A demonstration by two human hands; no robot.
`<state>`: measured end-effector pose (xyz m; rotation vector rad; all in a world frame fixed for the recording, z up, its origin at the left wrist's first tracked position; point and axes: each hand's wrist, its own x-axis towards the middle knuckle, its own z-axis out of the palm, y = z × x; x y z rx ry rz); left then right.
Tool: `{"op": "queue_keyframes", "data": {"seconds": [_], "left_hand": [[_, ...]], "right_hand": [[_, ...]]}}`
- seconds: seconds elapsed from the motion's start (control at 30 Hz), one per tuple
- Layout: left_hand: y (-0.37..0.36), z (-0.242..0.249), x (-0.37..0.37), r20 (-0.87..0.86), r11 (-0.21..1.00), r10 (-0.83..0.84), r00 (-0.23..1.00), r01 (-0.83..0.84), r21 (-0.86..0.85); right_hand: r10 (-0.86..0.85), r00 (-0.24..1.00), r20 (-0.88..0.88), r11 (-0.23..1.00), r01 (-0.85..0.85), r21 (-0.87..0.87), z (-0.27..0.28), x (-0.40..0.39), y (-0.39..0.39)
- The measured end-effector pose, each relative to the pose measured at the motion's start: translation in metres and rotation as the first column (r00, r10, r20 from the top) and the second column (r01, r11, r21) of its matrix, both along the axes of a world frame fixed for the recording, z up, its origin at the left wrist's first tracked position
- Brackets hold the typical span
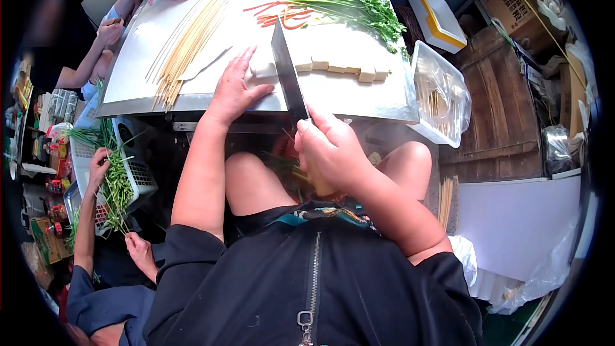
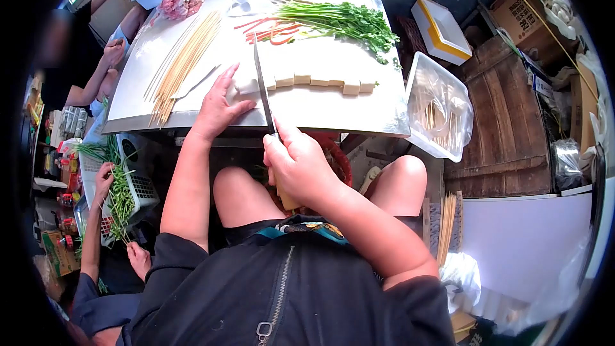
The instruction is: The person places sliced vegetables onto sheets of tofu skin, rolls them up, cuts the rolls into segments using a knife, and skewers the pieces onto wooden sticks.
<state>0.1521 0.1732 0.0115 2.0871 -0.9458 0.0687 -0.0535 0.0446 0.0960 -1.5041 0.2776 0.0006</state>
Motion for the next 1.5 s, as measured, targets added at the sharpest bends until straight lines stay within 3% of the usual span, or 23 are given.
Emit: {"op": "queue_keyframes", "data": {"seconds": [0.07,0.13,0.37,0.57,0.63,0.73,0.77,0.83,0.9,0.93,1.0,1.1,1.17,1.3,1.43,1.5], "left_hand": [[0.000,-0.002,0.001,-0.005,1.000,-0.014,1.000,0.014,0.004],[-0.001,-0.007,0.004,0.129,0.992,-0.078,0.989,0.064,0.110],[-0.006,-0.013,0.002,0.164,0.992,-0.057,0.985,0.038,0.118],[-0.006,-0.011,0.001,0.225,0.994,-0.030,0.974,0.006,0.110],[-0.006,-0.006,0.000,0.174,0.987,-0.048,0.984,0.020,0.158],[-0.007,-0.003,-0.006,0.132,0.991,-0.030,0.991,0.012,0.132],[-0.007,-0.003,-0.005,0.126,0.990,-0.030,0.992,0.012,0.141],[-0.006,-0.002,-0.004,0.137,0.984,-0.048,0.989,0.024,0.176],[-0.009,-0.002,-0.006,0.051,0.995,0.031,0.998,-0.036,0.089],[-0.006,-0.005,-0.006,0.120,0.996,0.048,0.992,-0.056,0.069],[-0.004,-0.007,-0.004,0.030,0.997,0.068,0.997,-0.067,-0.026],[-0.005,0.000,-0.008,-0.001,0.995,0.099,0.995,-0.099,-0.019],[-0.005,0.003,-0.008,-0.015,0.993,0.114,0.993,-0.114,0.018],[-0.006,0.003,-0.005,0.003,0.991,0.109,0.994,-0.109,0.072],[-0.009,0.006,-0.007,-0.007,0.985,0.122,0.992,-0.121,0.123],[-0.008,0.008,-0.008,-0.015,0.979,0.120,0.993,-0.116,0.169]], "right_hand": [[-0.015,0.999,-0.031,1.000,0.014,-0.015,0.000,0.002,0.001],[-0.015,0.998,-0.054,1.000,0.014,-0.022,0.004,0.005,0.000],[0.031,0.992,-0.120,0.999,-0.032,-0.010,0.001,0.035,-0.007],[0.077,0.997,0.018,0.991,-0.075,-0.107,-0.001,0.064,-0.017],[0.056,0.998,0.011,0.998,-0.056,-0.010,0.016,0.051,-0.032],[0.012,0.988,0.153,0.948,0.037,-0.317,0.040,0.042,-0.080],[-0.012,0.978,0.206,0.886,0.106,-0.451,0.047,0.048,-0.103],[-0.038,0.942,0.334,0.562,0.297,-0.772,0.043,0.078,-0.164],[-0.115,0.942,0.316,0.254,0.335,-0.907,0.036,0.110,-0.222],[-0.153,0.951,0.269,0.114,0.287,-0.951,0.031,0.129,-0.250],[-0.209,0.958,0.198,-0.143,0.170,-0.975,0.014,0.164,-0.301],[-0.263,0.965,0.000,-0.250,-0.068,-0.966,0.003,0.205,-0.347],[-0.313,0.944,-0.108,-0.238,-0.188,-0.953,-0.002,0.228,-0.356],[-0.270,0.959,-0.084,-0.273,-0.160,-0.949,-0.029,0.267,-0.376],[-0.227,0.972,-0.069,-0.169,-0.109,-0.980,-0.042,0.293,-0.384],[-0.226,0.974,-0.037,-0.009,-0.040,-0.999,-0.051,0.306,-0.397]]}}
